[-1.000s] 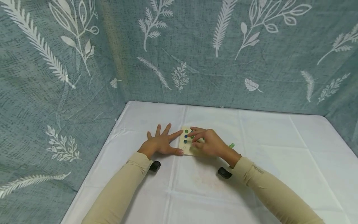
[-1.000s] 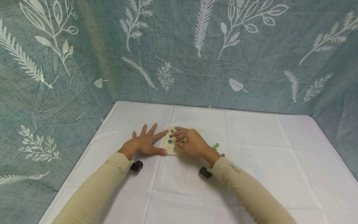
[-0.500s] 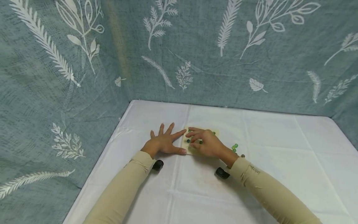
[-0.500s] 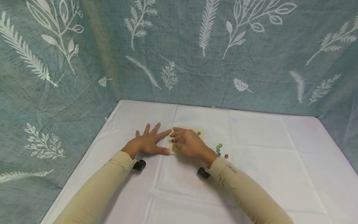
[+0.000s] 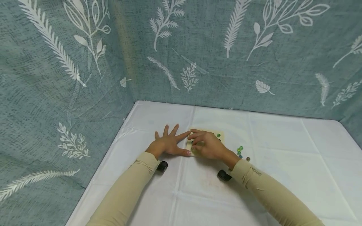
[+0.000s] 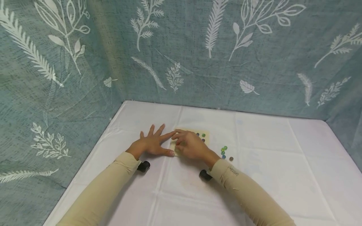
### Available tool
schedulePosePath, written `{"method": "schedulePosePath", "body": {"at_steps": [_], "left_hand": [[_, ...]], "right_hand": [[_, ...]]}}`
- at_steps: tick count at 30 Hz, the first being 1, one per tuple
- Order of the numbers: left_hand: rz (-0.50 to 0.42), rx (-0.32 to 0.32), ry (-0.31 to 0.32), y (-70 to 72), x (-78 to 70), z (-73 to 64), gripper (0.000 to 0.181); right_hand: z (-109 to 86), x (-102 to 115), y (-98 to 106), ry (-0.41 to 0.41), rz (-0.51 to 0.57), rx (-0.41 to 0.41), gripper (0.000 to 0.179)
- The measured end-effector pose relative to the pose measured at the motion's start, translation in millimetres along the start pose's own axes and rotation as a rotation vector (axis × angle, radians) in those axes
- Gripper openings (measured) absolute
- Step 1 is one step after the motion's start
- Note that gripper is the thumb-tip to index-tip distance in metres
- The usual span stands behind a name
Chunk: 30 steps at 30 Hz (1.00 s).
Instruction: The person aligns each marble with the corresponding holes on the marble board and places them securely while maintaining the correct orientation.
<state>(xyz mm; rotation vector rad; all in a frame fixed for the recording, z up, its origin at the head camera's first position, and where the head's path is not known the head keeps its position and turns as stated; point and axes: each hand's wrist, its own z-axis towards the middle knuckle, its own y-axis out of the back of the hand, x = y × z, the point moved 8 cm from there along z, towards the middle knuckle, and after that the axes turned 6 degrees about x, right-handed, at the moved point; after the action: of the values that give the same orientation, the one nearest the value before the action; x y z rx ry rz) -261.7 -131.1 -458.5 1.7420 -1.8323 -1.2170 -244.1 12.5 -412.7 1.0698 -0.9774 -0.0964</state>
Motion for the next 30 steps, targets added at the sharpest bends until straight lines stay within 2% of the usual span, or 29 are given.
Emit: {"method": "schedulePosePath", "body": {"at_steps": [9,15,24,27,30], "left_hand": [[0.004,-0.007,-0.006,0.3,-2.8,0.1,0.098],[0.003,-0.001,-0.004,-0.7,-2.0,0.9,0.098],[0.008,-0.002,0.002,0.7,1.1,-1.8,0.099],[0.007,0.0,-0.005,0.7,0.9,-1.7,0.099],[0.012,-0.003,-0.007,1.6,1.1,-1.4,0.099]], "right_hand": [[2.6,2.3,-5.1,0.021,-0.088,0.033,0.007],[3.5,2.8,-8.7,-0.023,-0.166,0.056,0.008],[6.9,8.7,-12.8,-0.039,-0.292,0.097,0.008],[5.9,10.7,-11.6,-0.037,-0.298,0.102,0.009],[3.3,12.2,-5.2,-0.024,-0.275,0.073,0.008]]}}
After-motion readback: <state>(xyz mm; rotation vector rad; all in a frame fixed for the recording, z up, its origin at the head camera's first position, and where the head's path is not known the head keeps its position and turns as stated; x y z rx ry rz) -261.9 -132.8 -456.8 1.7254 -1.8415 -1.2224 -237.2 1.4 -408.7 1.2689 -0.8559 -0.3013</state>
